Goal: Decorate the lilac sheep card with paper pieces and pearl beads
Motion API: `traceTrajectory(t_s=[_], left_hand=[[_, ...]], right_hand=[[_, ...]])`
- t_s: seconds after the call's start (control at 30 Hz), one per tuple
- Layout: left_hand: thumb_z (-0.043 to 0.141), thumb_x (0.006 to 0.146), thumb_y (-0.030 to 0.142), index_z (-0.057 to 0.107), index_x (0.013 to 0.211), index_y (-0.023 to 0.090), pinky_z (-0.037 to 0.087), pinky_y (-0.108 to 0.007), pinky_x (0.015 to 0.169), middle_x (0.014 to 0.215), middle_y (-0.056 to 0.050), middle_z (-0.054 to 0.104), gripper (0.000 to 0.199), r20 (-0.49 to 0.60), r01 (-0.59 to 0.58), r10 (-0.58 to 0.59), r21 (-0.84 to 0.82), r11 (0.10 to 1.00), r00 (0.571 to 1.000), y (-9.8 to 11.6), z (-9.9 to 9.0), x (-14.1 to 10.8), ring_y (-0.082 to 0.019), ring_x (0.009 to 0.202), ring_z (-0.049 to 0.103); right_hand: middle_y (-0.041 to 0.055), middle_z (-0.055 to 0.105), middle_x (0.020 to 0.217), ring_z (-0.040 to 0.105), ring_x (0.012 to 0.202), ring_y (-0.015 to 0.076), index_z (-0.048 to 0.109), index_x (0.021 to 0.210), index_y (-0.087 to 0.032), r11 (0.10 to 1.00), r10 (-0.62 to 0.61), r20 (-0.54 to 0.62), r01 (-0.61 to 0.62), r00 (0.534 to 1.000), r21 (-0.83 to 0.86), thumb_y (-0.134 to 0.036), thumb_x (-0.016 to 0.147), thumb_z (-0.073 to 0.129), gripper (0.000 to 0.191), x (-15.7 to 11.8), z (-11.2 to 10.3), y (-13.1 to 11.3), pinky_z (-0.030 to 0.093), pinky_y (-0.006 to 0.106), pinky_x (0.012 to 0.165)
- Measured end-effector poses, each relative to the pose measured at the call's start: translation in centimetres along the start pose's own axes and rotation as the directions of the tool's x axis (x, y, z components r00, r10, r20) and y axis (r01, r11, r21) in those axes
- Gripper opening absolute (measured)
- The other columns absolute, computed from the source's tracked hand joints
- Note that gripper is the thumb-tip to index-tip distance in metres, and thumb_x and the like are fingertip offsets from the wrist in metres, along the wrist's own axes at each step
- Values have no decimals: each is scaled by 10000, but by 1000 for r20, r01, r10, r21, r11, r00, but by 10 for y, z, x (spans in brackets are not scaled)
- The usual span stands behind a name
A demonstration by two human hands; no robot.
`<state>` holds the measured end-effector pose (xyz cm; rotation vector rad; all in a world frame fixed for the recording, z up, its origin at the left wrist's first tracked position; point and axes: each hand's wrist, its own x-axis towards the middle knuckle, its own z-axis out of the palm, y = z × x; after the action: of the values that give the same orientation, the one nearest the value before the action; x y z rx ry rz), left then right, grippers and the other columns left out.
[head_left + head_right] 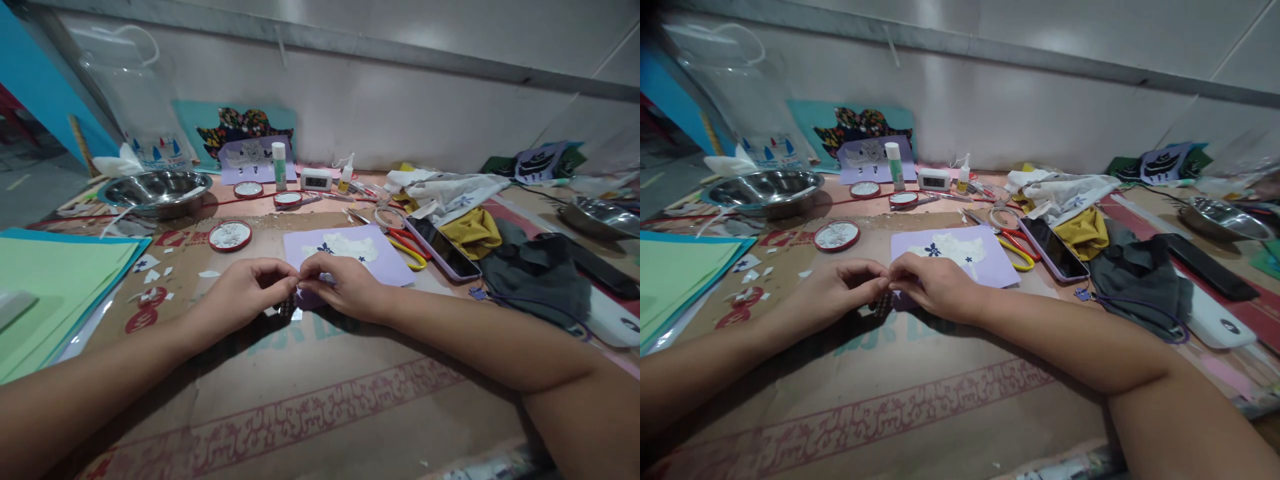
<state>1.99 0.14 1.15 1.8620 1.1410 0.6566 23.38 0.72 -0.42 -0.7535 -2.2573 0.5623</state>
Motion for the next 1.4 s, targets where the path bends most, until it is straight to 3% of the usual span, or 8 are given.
traceTrajectory(t_s=[0.37, 0.63, 0.83, 1.17, 1.4], left_hand=[[594, 865, 377, 696, 806, 187, 459, -235, 585, 661, 19, 661, 224, 12, 22, -22, -39, 999, 1000, -2, -1, 0, -128, 612, 584], [588, 855, 374, 679, 771, 187, 474, -232, 583, 656, 18, 659, 225, -6, 23, -23, -59, 998, 1000, 2, 1, 1, -127, 601, 583], [596, 879, 403, 721, 898, 187, 495, -249, 600, 742, -19, 708, 250, 11, 19, -17, -142, 990, 1000, -1, 1, -1, -149, 658, 625], [590, 886, 438, 739, 874, 188, 482, -242, 599, 724, -7, 704, 291, 21, -23, 23, -16, 1000, 1000, 1, 0, 0, -141, 641, 610], [571, 888, 418, 715, 837, 181, 450, -236, 565, 711, -8, 700, 283, 38, -3, 3, -19, 1000, 999, 2, 1, -2, -134, 616, 592]], right_hand=[[20, 721, 897, 676, 783, 144, 594, 974, -206, 1000, 4, 2, -4, 1000, -12, -213, 958, 563, 36, 0, 1, 1, 505, 242, 711], [28, 747, 930, 693, 808, 142, 630, 994, -203, 996, -85, -3, 85, 996, -31, -179, 982, 521, 113, 2, 1, 2, 513, 240, 737], [21, 740, 920, 682, 785, 139, 622, 980, -203, 999, -33, -29, 32, 999, -33, -168, 964, 561, 72, 0, 0, 3, 507, 239, 720], [7, 727, 892, 676, 782, 136, 612, 968, -212, 1000, 19, -18, -20, 1000, -17, -198, 951, 605, 23, 0, 0, 3, 503, 238, 712], [12, 730, 899, 681, 799, 144, 614, 971, -212, 999, 48, 16, -48, 999, -15, -215, 948, 611, 24, 1, 0, 0, 505, 248, 725]])
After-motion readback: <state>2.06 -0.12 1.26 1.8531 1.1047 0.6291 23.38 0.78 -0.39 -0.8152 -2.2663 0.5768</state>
